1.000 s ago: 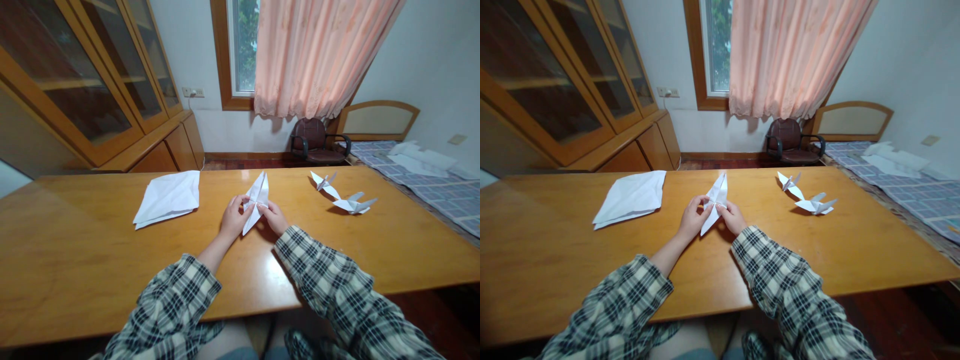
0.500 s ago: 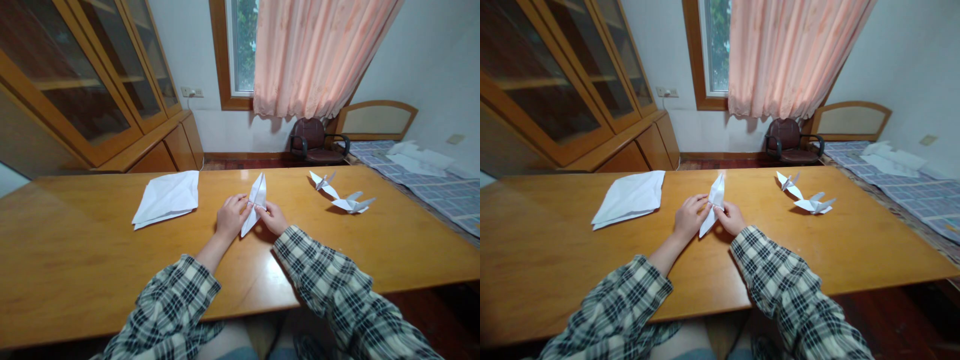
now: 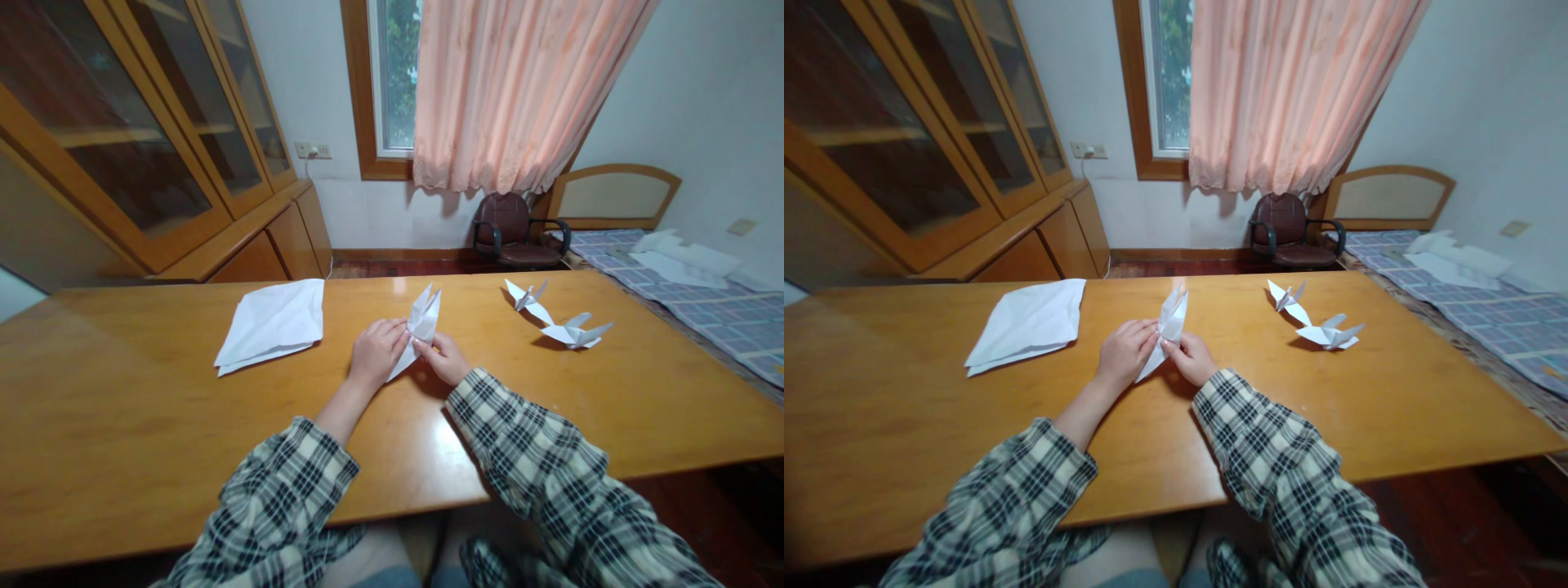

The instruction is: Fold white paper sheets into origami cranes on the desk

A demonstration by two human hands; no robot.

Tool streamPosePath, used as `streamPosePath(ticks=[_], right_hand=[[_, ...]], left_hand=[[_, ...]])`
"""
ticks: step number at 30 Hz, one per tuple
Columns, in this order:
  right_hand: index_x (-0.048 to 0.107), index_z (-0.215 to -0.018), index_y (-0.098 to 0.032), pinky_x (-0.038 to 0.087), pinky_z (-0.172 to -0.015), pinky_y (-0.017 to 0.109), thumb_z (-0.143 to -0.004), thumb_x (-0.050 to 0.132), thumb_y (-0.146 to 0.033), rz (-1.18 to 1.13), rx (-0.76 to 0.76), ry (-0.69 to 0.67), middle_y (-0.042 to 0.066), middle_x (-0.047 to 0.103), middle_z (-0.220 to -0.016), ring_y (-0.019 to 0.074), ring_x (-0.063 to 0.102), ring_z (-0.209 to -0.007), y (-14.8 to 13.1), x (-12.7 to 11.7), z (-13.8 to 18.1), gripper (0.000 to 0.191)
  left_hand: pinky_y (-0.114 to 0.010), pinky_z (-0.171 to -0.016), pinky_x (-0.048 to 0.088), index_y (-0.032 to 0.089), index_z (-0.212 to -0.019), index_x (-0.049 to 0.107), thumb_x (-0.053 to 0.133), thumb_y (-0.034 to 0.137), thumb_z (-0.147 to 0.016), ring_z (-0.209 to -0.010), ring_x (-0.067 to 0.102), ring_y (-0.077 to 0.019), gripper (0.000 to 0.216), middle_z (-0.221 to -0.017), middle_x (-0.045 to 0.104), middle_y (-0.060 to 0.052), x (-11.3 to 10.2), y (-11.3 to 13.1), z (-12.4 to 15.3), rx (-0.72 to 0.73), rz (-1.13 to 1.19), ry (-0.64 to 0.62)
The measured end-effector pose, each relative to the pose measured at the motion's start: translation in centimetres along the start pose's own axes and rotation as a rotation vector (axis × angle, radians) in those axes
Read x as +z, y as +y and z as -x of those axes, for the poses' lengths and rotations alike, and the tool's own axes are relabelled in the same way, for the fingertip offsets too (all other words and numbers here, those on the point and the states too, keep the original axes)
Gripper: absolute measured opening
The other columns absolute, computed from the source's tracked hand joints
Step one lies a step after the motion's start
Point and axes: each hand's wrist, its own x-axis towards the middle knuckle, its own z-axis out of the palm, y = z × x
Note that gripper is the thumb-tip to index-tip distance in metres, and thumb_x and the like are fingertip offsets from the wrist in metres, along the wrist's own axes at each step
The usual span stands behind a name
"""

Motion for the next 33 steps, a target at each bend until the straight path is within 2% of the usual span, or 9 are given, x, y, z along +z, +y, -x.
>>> streamPosePath(ticks=[10, 16, 22, 27, 33], right_hand=[[0.063, -0.074, -0.018, 0.043, -0.067, 0.030, -0.085, 0.051, -0.058, 0.014, -0.017, -0.043, 0.002, 0.061, -0.070, 0.0169, 0.053, -0.067, -0.5, 0.0, 0.2, 0.043], [0.058, -0.066, -0.018, 0.040, -0.060, 0.027, -0.081, 0.055, -0.060, -0.034, 0.033, -0.025, 0.001, 0.055, -0.062, 0.0151, 0.049, -0.062, -0.4, 0.0, 0.2, 0.045], [0.060, -0.066, -0.018, 0.040, -0.059, 0.027, -0.079, 0.058, -0.058, -0.082, 0.074, 0.010, 0.001, 0.055, -0.063, 0.0148, 0.048, -0.062, -0.3, -0.2, 0.1, 0.042], [0.063, -0.072, -0.017, 0.043, -0.065, 0.029, -0.078, 0.059, -0.057, -0.121, 0.105, 0.008, 0.001, 0.059, -0.068, 0.0158, 0.052, -0.066, 0.4, -0.1, 0.0, 0.040], [0.068, -0.090, -0.018, 0.046, -0.081, 0.035, -0.080, 0.060, -0.052, -0.198, 0.078, 0.034, 0.005, 0.068, -0.089, 0.0200, 0.060, -0.084, 1.2, 0.2, -0.3, 0.036]], left_hand=[[-0.037, -0.090, 0.046, 0.020, -0.098, 0.070, 0.039, 0.032, -0.096, -0.096, 0.061, -0.0215, 0.034, -0.102, 0.072, -0.008, 0.5, -0.3, 0.3, -0.006, 0.111, -0.012], [-0.033, -0.083, 0.047, 0.021, -0.080, 0.069, 0.035, 0.038, -0.095, -0.086, 0.063, -0.0203, 0.041, -0.088, 0.071, -0.007, 0.8, -0.6, 0.4, -0.164, 0.302, 0.079], [-0.029, -0.072, 0.045, 0.020, -0.065, 0.062, 0.046, 0.038, -0.089, -0.074, 0.060, -0.0181, 0.034, -0.072, 0.066, -0.004, 1.2, -0.5, 0.1, -0.322, 0.417, 0.162], [-0.025, -0.065, 0.044, 0.018, -0.072, 0.060, 0.049, 0.036, -0.085, -0.069, 0.057, -0.0157, 0.024, -0.072, 0.063, -0.001, 1.7, -0.3, 0.0, -0.426, 0.597, 0.154], [-0.023, -0.059, 0.042, 0.020, -0.072, 0.050, 0.043, 0.041, -0.090, -0.061, 0.051, -0.0132, 0.028, -0.064, 0.053, 0.003, 2.8, -0.4, 0.4, -0.499, 0.733, 0.183]])
